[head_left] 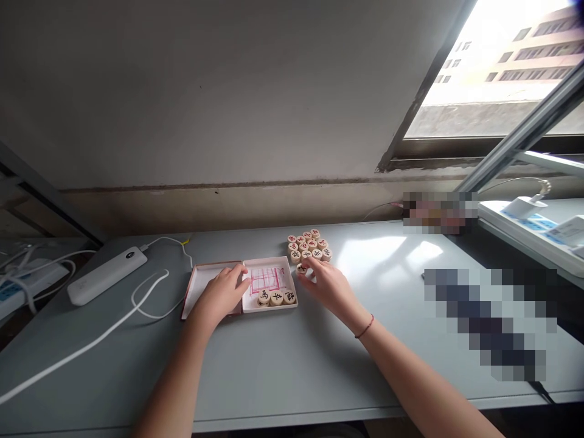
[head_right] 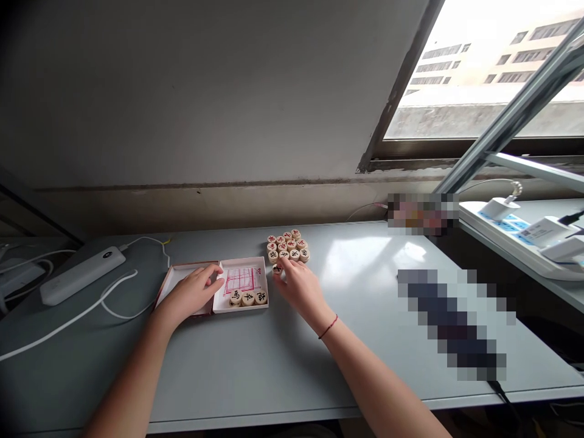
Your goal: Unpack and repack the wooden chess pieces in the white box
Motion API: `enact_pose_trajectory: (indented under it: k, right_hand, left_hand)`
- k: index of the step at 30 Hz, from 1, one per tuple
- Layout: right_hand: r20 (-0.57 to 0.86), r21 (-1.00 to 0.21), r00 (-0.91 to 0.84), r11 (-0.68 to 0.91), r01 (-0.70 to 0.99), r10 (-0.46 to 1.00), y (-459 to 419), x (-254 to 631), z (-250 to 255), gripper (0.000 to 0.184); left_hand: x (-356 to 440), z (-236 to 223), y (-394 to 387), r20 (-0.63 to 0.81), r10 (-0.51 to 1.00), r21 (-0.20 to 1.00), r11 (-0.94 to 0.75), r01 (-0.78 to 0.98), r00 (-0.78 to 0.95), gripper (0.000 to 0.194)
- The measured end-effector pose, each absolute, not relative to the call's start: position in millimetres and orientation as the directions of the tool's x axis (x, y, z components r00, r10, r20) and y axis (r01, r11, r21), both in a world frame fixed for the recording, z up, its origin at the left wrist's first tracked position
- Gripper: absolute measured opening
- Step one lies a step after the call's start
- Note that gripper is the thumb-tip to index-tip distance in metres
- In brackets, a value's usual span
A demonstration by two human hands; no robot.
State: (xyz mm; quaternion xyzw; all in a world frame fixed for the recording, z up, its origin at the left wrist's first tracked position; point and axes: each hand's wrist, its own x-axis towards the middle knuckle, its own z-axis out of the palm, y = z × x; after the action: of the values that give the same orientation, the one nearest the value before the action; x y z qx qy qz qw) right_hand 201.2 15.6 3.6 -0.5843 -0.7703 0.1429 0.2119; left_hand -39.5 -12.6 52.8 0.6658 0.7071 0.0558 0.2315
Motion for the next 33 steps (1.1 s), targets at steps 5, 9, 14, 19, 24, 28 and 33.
enact_pose_trajectory:
  k: [5, 9, 14, 19, 24, 28, 33]
  right_hand:
    - [0.182, -0.440, -0.233, 0.291, 0.849, 0.955, 18, 198, -5, 0.017]
    - [0.224, -0.426, -0.245, 0.321, 0.846, 0.943, 17, 198, -4, 0.020]
    - [0.216, -0.525, -0.295, 0.365, 0.769, 0.931, 3, 190, 12, 0.023]
    - [0.082, -0.557, -0.405, 0.379, 0.739, 0.911, -5, 181, 15, 0.022]
    - [0.054, -0.541, -0.389, 0.355, 0.762, 0.919, -2, 180, 13, 0.027]
    - [0.065, -0.546, -0.374, 0.347, 0.763, 0.925, -2, 181, 13, 0.026]
    - [0.241, -0.541, -0.379, 0.448, 0.712, 0.894, -5, 180, 13, 0.023]
  left_hand:
    - [-39, 43, -8, -0.269, 0.961, 0.387, 0.047, 0.921, 0.064, 0.028]
    - [-39, 44, -8, -0.196, 0.979, 0.386, 0.032, 0.922, 0.048, 0.030]
    - [-30, 53, -14, -0.123, 0.982, 0.478, -0.070, 0.876, 0.145, 0.039]
    - [-21, 52, -19, -0.221, 0.945, 0.452, -0.118, 0.884, 0.240, 0.036]
    - [-25, 53, -23, -0.250, 0.942, 0.447, -0.094, 0.890, 0.225, 0.030]
    - [-25, 59, -24, -0.270, 0.946, 0.444, -0.045, 0.895, 0.182, 0.027]
    - [-15, 62, -19, -0.048, 0.987, 0.616, -0.091, 0.783, 0.152, 0.027]
